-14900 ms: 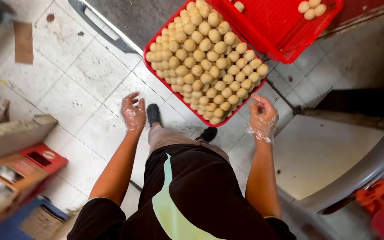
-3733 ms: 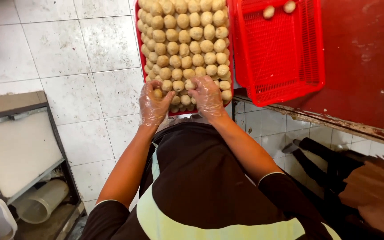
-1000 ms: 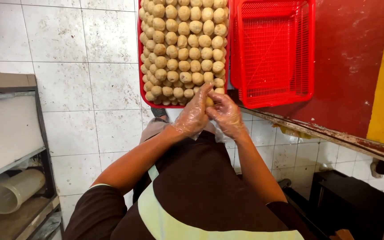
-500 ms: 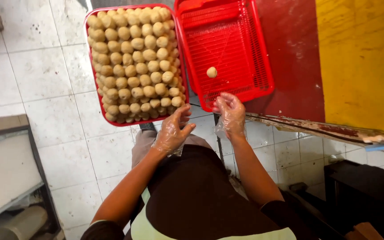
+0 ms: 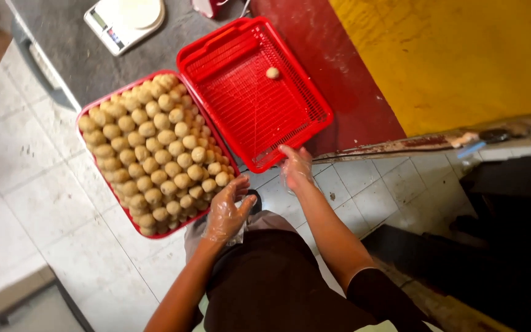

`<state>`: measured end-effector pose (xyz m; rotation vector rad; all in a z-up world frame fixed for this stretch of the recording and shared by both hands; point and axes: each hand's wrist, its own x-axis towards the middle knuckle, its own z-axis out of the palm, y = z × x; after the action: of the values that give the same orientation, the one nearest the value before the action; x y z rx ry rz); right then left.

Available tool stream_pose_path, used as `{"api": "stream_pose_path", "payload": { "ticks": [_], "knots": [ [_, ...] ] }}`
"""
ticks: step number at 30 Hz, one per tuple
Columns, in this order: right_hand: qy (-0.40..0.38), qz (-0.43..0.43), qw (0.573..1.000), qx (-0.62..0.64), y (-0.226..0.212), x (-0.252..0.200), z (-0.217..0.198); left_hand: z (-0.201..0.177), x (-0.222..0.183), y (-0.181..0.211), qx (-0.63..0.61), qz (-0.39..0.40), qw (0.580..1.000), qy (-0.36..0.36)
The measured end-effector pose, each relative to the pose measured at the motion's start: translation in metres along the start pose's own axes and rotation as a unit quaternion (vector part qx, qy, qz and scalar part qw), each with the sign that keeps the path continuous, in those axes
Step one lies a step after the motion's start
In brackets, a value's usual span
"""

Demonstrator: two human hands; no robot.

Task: Arranging and transferring small round dough balls between red plastic baskets

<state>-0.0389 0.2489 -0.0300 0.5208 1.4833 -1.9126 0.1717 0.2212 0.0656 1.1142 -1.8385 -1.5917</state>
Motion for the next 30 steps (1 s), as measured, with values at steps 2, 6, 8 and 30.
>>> {"api": "stream_pose_path", "payload": {
  "ticks": [2, 6, 8, 30],
  "knots": [
    [0.025, -0.024, 0.999, 0.008, 0.010, 0.019, -0.004, -0.013, -0.004, 0.004, -0.006, 0.017, 1.000, -0.020],
    [0.073, -0.104, 0.988, 0.085, 0.015, 0.025, -0.004, -0.058, -0.004, 0.009, -0.028, 0.038, 0.997, -0.057],
    [0.120, -0.076, 0.986, 0.091, -0.032, -0.074, 0.044, -0.094, -0.010, 0.029, 0.035, 0.037, 0.995, -0.080],
    [0.242, -0.299, 0.914, 0.126, 0.053, -0.528, -0.171, -0.074, -0.106, 0.112, 0.192, 0.440, 0.753, -0.450]
  ]
}}
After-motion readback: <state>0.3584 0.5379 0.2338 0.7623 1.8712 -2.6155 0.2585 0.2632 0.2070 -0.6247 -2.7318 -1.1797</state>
